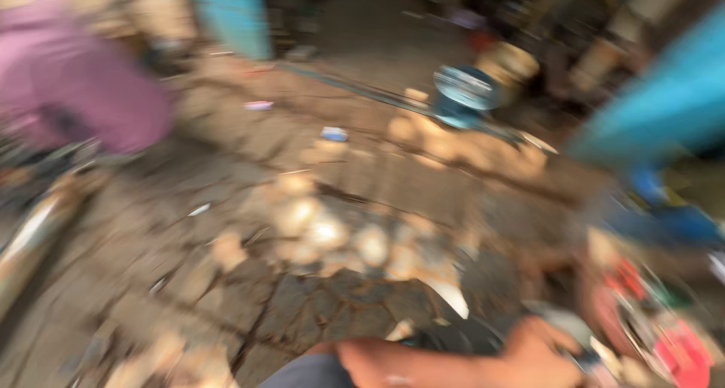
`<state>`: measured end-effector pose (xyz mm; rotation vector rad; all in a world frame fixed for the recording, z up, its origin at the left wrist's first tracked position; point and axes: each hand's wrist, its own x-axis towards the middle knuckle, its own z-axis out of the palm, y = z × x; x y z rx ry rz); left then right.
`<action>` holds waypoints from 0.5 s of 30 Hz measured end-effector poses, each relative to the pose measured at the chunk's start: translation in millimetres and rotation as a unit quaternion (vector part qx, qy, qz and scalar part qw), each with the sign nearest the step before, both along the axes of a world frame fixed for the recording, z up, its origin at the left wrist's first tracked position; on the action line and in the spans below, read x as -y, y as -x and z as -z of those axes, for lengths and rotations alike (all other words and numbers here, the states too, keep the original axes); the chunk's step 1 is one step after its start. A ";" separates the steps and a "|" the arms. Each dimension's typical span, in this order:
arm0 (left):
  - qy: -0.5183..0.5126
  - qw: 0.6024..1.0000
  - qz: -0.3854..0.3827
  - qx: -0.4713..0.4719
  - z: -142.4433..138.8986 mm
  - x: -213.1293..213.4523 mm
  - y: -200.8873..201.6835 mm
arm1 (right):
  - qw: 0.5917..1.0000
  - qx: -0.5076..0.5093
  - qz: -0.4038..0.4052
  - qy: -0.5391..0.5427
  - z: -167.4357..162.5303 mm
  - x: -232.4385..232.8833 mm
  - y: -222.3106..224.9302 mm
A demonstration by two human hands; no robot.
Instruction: The person retrieves a screwdriver from a tool container and uses it to tighten screws on a terminal block inside an open electrical box. They then use black electrical tape to wrap and secure wire connections within the box.
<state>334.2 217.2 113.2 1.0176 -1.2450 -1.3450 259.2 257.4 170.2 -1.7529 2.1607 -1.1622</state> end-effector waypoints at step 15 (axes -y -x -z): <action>0.071 0.941 -0.154 0.293 163.1 154.0 -43.7 | 0.988 -0.066 -0.123 0.068 -16.3 20.5 12.7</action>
